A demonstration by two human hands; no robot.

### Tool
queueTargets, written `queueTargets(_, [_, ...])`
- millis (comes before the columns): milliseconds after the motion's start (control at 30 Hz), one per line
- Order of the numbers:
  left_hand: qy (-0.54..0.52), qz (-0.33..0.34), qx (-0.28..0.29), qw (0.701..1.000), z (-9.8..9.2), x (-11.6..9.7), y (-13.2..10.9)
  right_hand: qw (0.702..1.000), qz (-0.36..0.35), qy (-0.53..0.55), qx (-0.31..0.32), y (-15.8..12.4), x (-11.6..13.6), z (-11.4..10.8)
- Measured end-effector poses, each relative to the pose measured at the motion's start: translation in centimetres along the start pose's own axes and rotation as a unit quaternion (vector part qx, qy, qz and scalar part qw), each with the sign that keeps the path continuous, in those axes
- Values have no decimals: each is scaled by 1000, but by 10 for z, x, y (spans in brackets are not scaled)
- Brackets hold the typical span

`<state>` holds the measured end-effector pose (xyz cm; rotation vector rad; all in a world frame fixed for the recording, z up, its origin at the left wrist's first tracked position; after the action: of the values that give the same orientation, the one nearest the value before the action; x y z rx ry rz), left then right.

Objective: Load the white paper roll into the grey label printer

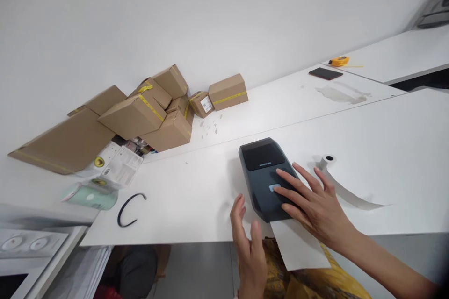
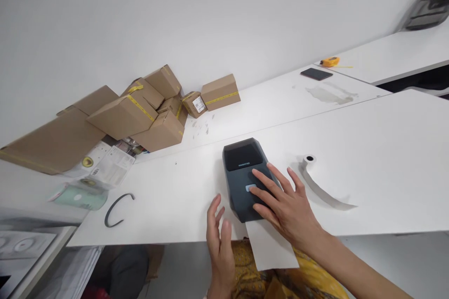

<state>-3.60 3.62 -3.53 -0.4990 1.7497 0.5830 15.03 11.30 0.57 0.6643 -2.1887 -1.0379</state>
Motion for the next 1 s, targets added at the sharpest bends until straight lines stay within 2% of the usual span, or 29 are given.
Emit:
queueTargets(67, [-6,12,16,1000,11,-6,3,1000,-9,4,12,-4,-2,-1])
queueTargets(133, [-15,-9,39,999,22,-9,3,999,11,36,29,-13,-8,-3])
queueTargets(167, [-21,-21,46,999,26,-10,2,997,43,62,35,-19,-14,-4])
queueTargets(233, [-30,-36,49,998,29,-12,1,981,152,115,37,-32,-27,-6])
queueTargets(300, [-44,-44,38,997,29,-12,3,949,274,148,40,-46,-38,-5])
queueTargets(367, [-64,-52,15,996,26,-11,7,920,349,167,55,-54,-41,-1])
queueTargets(467, [-66,-77,-14,995,23,-6,11,901,385,189,72,-57,-36,6])
queueTargets(600, [-50,-97,23,994,29,-1,2,885,411,206,65,-59,-30,11])
queueTargets(667, [-53,-93,36,994,31,-2,-3,879,420,218,65,-58,-29,10])
queueTargets(767, [-60,-77,21,995,29,-9,0,881,404,237,69,-50,-28,4])
queueTargets(867, [-77,-31,-3,997,27,-27,16,914,342,210,60,-26,-29,-2])
queueTargets(1000, [-141,24,-40,989,29,-52,57,971,187,151,-4,32,-31,-5])
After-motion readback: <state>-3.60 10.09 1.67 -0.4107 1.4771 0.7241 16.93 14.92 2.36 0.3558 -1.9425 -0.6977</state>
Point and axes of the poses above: each hand's wrist, its own y-axis towards the middle knuckle, its own z-axis out of the palm, x = y × z, the point moved 5 cm from there along y, towards the middle knuckle, and after that the axes turned 13 degrees about -x, right-handed, at the moved point
